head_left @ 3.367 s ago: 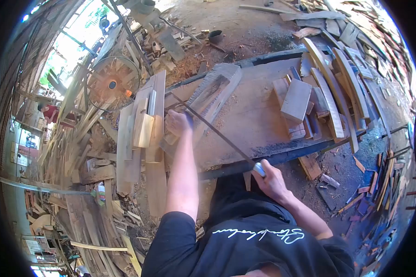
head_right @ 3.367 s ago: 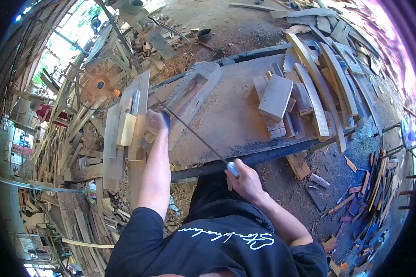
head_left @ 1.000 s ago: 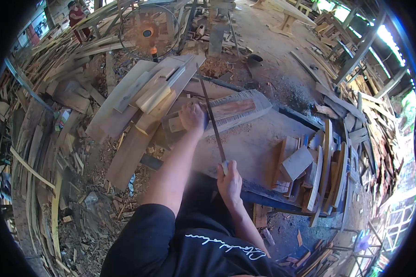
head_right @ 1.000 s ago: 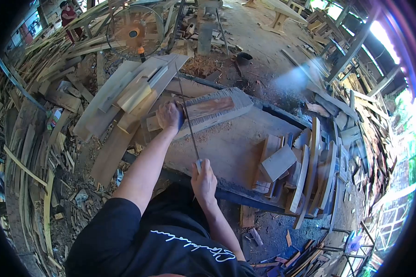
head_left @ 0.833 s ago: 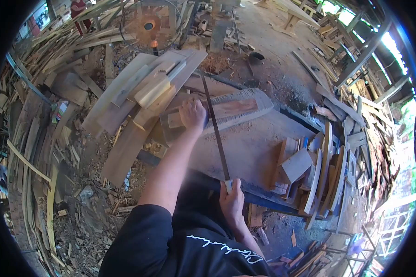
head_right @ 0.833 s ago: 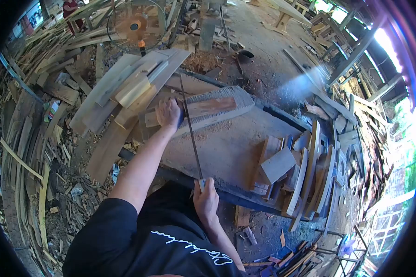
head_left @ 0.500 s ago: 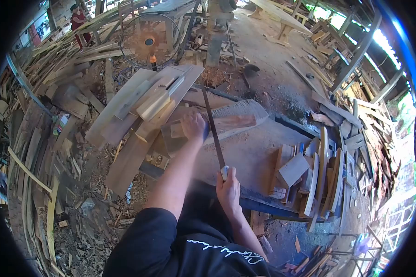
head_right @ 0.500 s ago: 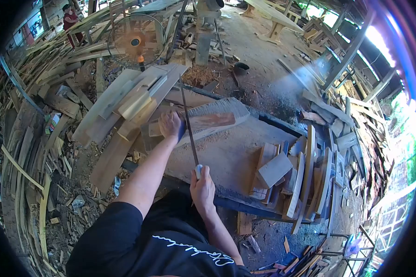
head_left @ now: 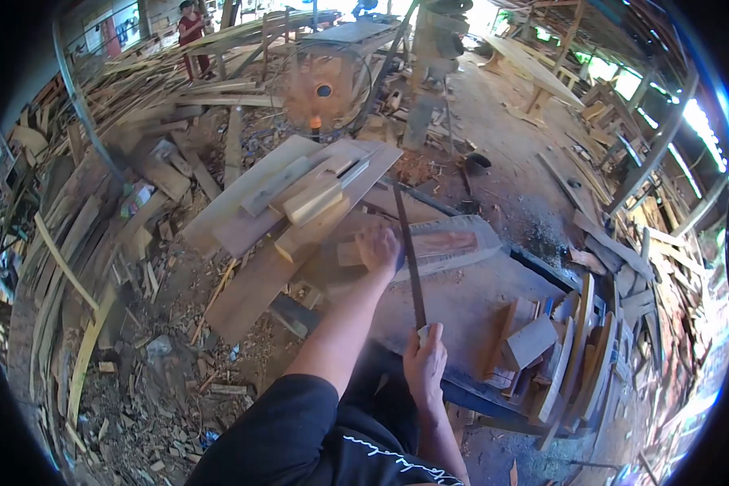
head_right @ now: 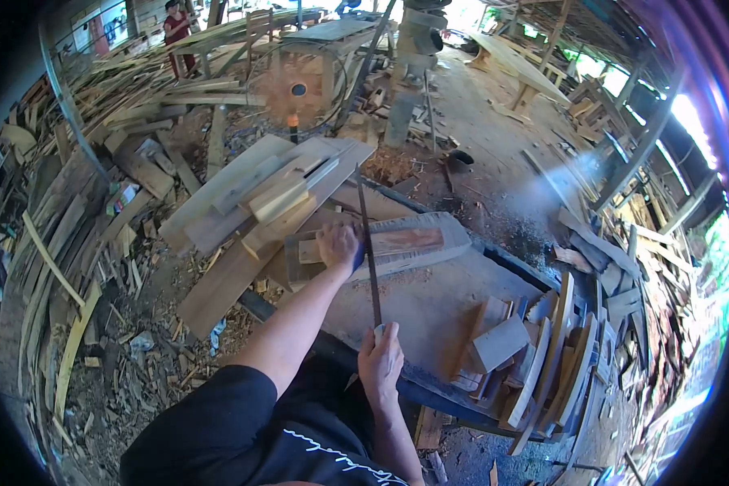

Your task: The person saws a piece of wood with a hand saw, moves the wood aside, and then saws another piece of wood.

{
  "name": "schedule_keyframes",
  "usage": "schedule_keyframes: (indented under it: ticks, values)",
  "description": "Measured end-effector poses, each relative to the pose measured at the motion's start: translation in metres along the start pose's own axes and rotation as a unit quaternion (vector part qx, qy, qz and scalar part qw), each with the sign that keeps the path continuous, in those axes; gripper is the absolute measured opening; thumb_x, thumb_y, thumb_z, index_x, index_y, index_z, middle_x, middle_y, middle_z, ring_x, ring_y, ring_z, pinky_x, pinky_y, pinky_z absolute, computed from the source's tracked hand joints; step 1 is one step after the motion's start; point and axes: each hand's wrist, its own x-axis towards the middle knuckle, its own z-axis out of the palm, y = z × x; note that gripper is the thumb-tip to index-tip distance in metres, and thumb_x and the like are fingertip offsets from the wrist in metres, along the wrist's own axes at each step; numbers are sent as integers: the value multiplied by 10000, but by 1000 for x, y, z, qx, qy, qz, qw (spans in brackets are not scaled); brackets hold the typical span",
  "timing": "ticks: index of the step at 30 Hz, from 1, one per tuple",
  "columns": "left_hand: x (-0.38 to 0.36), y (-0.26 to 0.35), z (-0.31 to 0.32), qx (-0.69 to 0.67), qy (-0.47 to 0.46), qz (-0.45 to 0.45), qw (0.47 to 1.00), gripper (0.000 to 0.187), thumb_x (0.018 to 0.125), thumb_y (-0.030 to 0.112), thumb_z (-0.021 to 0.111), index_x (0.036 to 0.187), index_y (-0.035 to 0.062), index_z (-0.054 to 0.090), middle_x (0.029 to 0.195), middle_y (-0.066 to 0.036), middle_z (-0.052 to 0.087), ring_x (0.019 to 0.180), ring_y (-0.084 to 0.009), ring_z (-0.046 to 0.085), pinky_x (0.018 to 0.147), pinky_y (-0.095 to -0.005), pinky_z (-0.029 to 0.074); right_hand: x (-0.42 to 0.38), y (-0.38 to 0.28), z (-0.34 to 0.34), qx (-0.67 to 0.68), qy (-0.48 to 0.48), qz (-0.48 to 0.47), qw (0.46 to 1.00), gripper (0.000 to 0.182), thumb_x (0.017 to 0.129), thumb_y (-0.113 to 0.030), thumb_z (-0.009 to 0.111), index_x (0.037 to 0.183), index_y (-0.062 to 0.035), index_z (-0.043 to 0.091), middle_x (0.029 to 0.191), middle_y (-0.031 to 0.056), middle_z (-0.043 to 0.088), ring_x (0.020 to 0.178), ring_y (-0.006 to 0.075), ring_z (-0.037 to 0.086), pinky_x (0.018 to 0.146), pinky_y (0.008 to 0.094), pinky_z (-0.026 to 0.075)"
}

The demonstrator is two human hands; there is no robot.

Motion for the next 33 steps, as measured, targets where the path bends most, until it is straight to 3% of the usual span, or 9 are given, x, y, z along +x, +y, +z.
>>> schedule_keyframes:
  ticks: [2, 6, 7, 8, 13, 16, 26, 32, 33]
  values:
    - [-3, 3, 10, -80, 55, -48, 994, 312, 942, 257, 426, 983, 124, 705, 1153, -78, 666, 1109, -283, 548, 999, -464, 347, 2, 7, -3, -35, -10, 21, 999, 258, 947, -200, 614, 1027, -26, 440, 797, 276, 631, 762, 500, 621, 630, 553, 487]
    - [-3, 7, -5, -10, 43, -18, 999, 303, 950, 268, 441, 1058, 158, 702, 1137, -55, 679, 1105, -280, 560, 974, -479, 364, -35, 9, -23, 14, -2, 32, 999, 247, 937, -163, 629, 1005, -5, 452, 784, 315, 617, 773, 526, 605, 612, 566, 462]
    - [1, 9, -19, -6, -35, -11, 999, 289, 945, 278, 461, 1073, 157, 690, 1128, -53, 679, 1095, -269, 566, 947, -472, 378, -36, 9, -22, 14, -5, 35, 999, 247, 937, -163, 629, 1005, -5, 452, 784, 315, 617, 773, 526, 605, 612, 566, 462]
    - [1, 10, -24, -2, -39, -11, 999, 289, 945, 278, 461, 1073, 157, 690, 1128, -53, 679, 1095, -269, 566, 947, -472, 378, -37, 9, -22, -2, -7, 33, 999, 251, 944, -178, 623, 1010, -7, 451, 776, 302, 620, 754, 513, 613, 609, 547, 481]
    - [-1, 7, -20, 9, 38, 37, 999, 254, 917, 245, 491, 1042, 158, 695, 1084, -66, 682, 1062, -250, 571, 909, -451, 388, 1, 0, 2, -48, -1, 34, 998, 267, 942, -186, 628, 1023, 0, 454, 817, 288, 629, 753, 492, 623, 607, 528, 500]
    - [2, 3, -7, 3, 3, 22, 1000, 262, 932, 348, 530, 1028, 149, 670, 1052, -73, 673, 1074, -273, 563, 893, -482, 382, -16, 13, -8, -18, 1, 17, 1000, 263, 943, -190, 627, 1010, 1, 459, 822, 290, 630, 758, 497, 621, 615, 532, 501]
    - [4, 1, -12, 35, 54, 81, 995, 275, 917, 292, 503, 1079, 160, 682, 1028, -71, 699, 1073, -262, 584, 912, -496, 401, -26, -4, -5, -24, 16, 43, 999, 251, 932, -161, 632, 991, -1, 448, 768, 302, 608, 754, 504, 613, 627, 532, 484]
    - [11, 6, -12, 8, -89, 13, 996, 267, 936, 243, 459, 1024, 137, 688, 1022, -90, 705, 1062, -270, 575, 895, -482, 404, -42, 13, -1, 21, 1, 17, 1000, 241, 936, -153, 626, 999, 3, 455, 796, 272, 604, 738, 492, 607, 624, 528, 484]
    - [10, 3, -12, -30, -16, 37, 999, 279, 946, 216, 427, 1021, 129, 681, 1009, -92, 703, 1047, -265, 577, 896, -461, 397, -46, 13, -4, 23, 17, -8, 1000, 237, 939, -153, 622, 996, 0, 451, 808, 270, 603, 748, 489, 608, 624, 528, 484]
